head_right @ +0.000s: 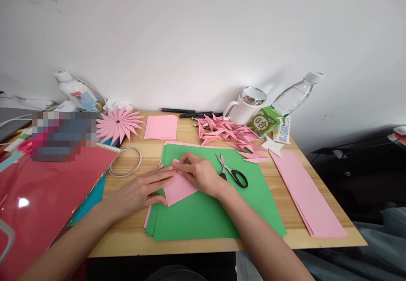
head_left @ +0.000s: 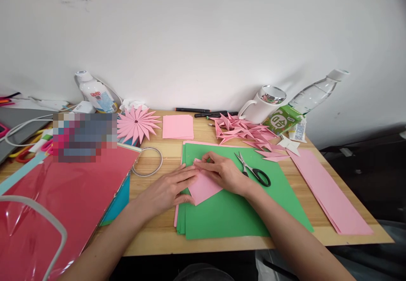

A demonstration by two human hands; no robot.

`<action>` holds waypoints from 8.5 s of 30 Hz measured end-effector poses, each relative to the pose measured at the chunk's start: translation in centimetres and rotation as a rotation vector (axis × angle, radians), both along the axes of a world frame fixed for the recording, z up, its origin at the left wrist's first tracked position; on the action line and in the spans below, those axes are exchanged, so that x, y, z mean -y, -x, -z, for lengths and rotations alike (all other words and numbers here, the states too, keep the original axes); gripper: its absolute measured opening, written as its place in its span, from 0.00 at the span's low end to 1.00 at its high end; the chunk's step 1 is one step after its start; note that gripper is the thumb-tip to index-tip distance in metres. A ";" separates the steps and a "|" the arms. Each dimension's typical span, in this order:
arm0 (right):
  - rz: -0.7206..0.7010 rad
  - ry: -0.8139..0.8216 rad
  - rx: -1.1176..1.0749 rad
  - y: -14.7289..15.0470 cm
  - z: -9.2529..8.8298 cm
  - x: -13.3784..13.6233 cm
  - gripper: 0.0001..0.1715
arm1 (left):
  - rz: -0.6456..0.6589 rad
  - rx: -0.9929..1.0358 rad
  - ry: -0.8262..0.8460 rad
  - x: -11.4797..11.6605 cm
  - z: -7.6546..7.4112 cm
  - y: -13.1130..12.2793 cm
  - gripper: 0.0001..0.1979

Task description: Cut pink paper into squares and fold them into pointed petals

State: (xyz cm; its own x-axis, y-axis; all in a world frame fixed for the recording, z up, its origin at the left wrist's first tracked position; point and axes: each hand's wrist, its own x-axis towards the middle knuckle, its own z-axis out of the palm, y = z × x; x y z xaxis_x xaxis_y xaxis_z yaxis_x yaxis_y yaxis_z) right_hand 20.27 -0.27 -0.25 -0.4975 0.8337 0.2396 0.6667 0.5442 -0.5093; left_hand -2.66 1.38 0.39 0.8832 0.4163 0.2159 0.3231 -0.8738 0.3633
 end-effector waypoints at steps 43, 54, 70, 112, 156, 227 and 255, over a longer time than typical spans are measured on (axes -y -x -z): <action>0.063 -0.076 0.164 0.6 0.1 0.2 0.19 | 0.024 0.104 -0.059 -0.4 1.0 1.6 0.22; 0.056 -0.080 0.166 0.5 0.0 0.2 0.19 | -0.019 0.166 -0.035 -0.8 1.7 1.4 0.20; 0.254 -0.024 0.287 2.4 0.0 0.4 0.18 | -0.102 -0.008 0.023 -0.8 -0.4 1.1 0.12; -0.048 0.303 -0.089 -0.5 -2.3 -0.5 0.16 | -0.267 0.244 0.344 1.4 -0.5 -2.8 0.05; 0.026 0.191 0.040 0.3 -1.3 -0.3 0.01 | -0.447 -0.169 -0.418 9.9 2.3 -3.3 0.27; -0.014 0.276 0.002 -0.4 -2.3 -0.3 0.16 | -0.159 -0.091 -0.260 3.4 0.1 -0.9 0.20; -0.071 0.268 -0.061 -1.0 -1.5 -0.9 0.18 | -0.105 -0.144 -0.427 2.6 0.6 -0.3 0.19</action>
State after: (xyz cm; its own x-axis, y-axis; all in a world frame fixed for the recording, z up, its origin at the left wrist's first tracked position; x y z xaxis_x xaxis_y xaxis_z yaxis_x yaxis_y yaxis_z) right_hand 21.25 0.58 1.26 -0.5488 0.8347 0.0464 0.5952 0.4291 -0.6794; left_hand -2.32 -1.22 -0.19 0.8749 0.4052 0.2654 0.4383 -0.8955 -0.0776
